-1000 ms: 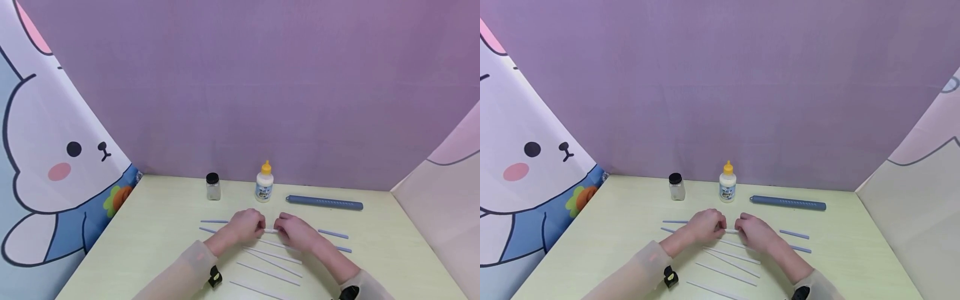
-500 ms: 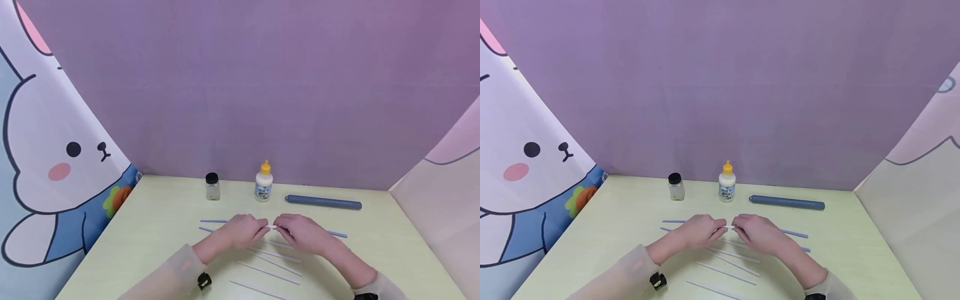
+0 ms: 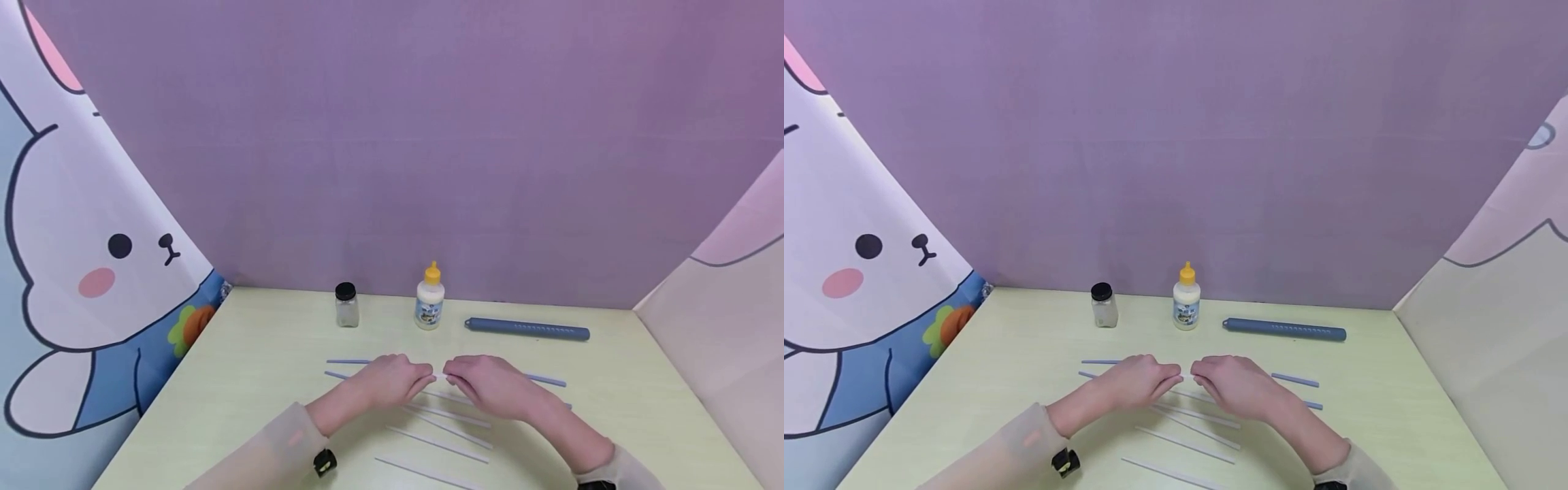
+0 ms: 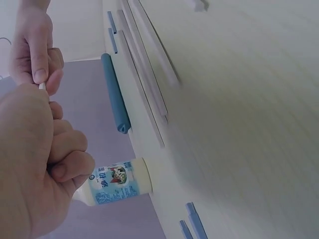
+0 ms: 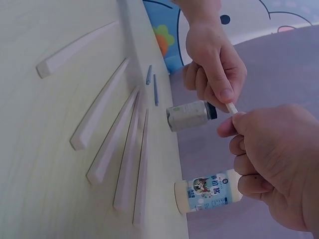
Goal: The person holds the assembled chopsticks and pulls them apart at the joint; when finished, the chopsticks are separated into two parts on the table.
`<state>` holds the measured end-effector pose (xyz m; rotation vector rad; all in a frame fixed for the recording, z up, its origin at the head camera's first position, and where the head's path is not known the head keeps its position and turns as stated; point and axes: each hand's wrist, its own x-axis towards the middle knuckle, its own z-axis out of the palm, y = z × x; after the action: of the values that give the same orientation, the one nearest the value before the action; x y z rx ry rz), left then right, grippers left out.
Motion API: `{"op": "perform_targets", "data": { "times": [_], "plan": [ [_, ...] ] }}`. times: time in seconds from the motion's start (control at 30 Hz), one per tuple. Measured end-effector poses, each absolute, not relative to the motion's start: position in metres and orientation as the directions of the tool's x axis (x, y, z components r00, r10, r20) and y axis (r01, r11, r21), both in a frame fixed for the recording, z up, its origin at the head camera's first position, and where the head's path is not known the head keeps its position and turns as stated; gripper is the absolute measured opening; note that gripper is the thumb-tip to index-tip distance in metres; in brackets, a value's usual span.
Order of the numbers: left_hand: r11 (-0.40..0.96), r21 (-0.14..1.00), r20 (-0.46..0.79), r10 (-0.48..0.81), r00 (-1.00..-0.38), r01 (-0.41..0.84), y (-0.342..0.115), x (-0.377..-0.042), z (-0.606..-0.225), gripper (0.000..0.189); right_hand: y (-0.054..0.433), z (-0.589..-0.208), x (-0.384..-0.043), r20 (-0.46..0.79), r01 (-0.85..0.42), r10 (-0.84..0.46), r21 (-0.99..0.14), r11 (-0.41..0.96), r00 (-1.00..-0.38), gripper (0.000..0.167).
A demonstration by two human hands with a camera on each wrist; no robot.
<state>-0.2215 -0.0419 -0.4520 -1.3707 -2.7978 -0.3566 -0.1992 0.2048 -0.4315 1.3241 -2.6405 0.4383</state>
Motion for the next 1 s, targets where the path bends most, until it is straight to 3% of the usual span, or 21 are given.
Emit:
{"op": "perform_targets", "data": {
  "times": [0.4,1.0],
  "plan": [
    [0.564,0.181,0.125,0.799,-0.588,0.806,-0.045,-0.222,-0.453,0.035,0.206,-0.434,-0.199,0.331,-0.838,-0.773,-0.140,0.528,-0.542,0.007],
    [0.539,0.188,0.120,0.817,-0.564,0.821,-0.044,-0.220,-0.450,0.036,0.213,-0.443,-0.200,0.341,-0.850,-0.780,-0.171,0.498,-0.525,0.007]
  ]
}}
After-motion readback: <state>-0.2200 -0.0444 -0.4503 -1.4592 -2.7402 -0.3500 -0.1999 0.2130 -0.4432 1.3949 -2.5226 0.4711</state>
